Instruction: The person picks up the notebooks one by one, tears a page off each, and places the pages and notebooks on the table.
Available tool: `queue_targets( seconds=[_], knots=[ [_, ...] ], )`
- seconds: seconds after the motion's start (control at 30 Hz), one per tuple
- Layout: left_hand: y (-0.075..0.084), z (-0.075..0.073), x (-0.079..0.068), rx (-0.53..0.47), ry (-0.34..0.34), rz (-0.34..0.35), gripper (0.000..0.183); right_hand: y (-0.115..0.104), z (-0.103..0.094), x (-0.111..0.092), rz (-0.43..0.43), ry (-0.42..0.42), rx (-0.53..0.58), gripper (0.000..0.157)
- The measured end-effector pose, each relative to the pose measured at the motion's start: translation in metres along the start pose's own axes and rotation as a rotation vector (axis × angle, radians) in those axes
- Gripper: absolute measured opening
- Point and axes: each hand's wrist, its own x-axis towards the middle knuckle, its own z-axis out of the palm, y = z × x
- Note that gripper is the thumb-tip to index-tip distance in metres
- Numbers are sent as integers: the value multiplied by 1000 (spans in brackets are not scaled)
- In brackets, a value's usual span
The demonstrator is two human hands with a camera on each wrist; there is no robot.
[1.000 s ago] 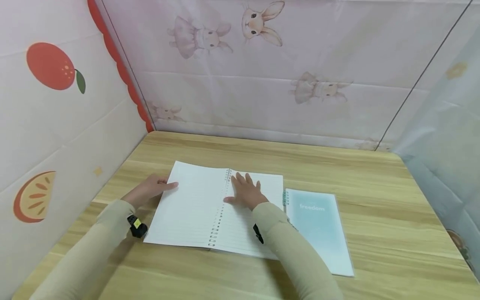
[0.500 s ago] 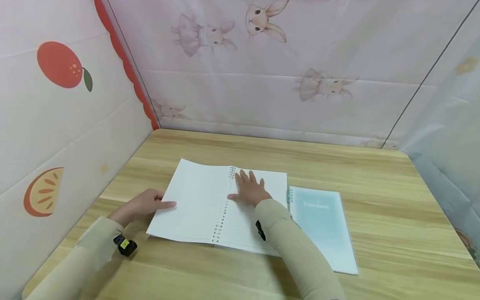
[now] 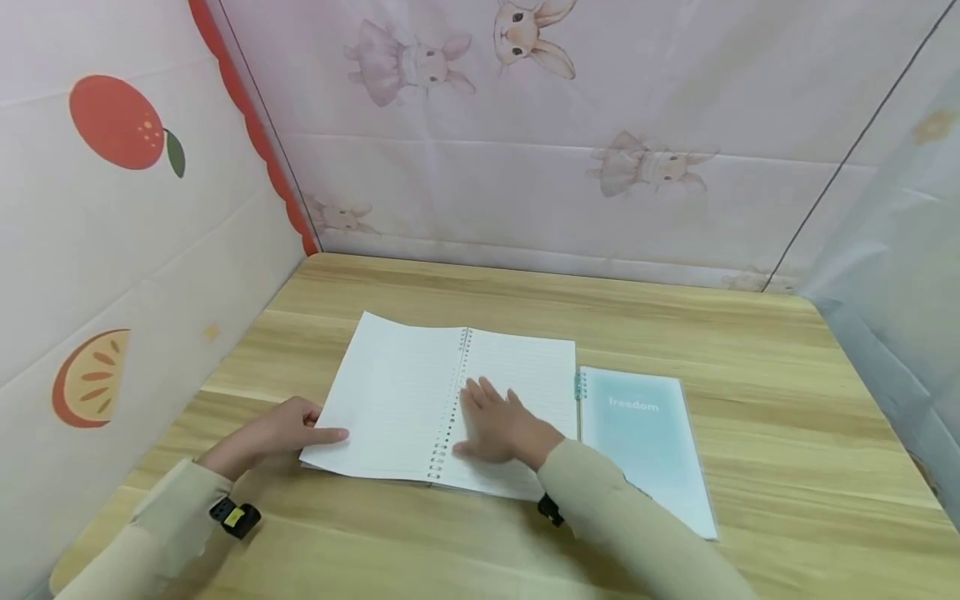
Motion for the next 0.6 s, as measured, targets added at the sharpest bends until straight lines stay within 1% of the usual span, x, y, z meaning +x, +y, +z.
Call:
queue_targets(
  seconds=[0.1, 0.23, 0.3, 0.33, 0.5, 0.6],
  knots=[
    [4, 4, -8, 50, 18, -10, 36, -7, 11, -11, -6, -29, -20, 86],
    [5, 7, -12, 84, 24, 11, 36, -12, 19, -11, 23, -31, 9, 85],
    [3, 9, -11, 91, 27, 37, 36, -14, 20, -10, 38, -27, 28, 86],
    [2, 10, -11, 92, 31, 40, 36, -15, 21, -10, 43, -22, 33, 88],
    [0, 14, -10, 92, 57, 28, 33, -18, 20, -13, 59, 4, 28, 95],
    [0, 15, -10, 100, 65, 11, 33, -18, 18, -13, 65, 36, 11, 95]
  ],
)
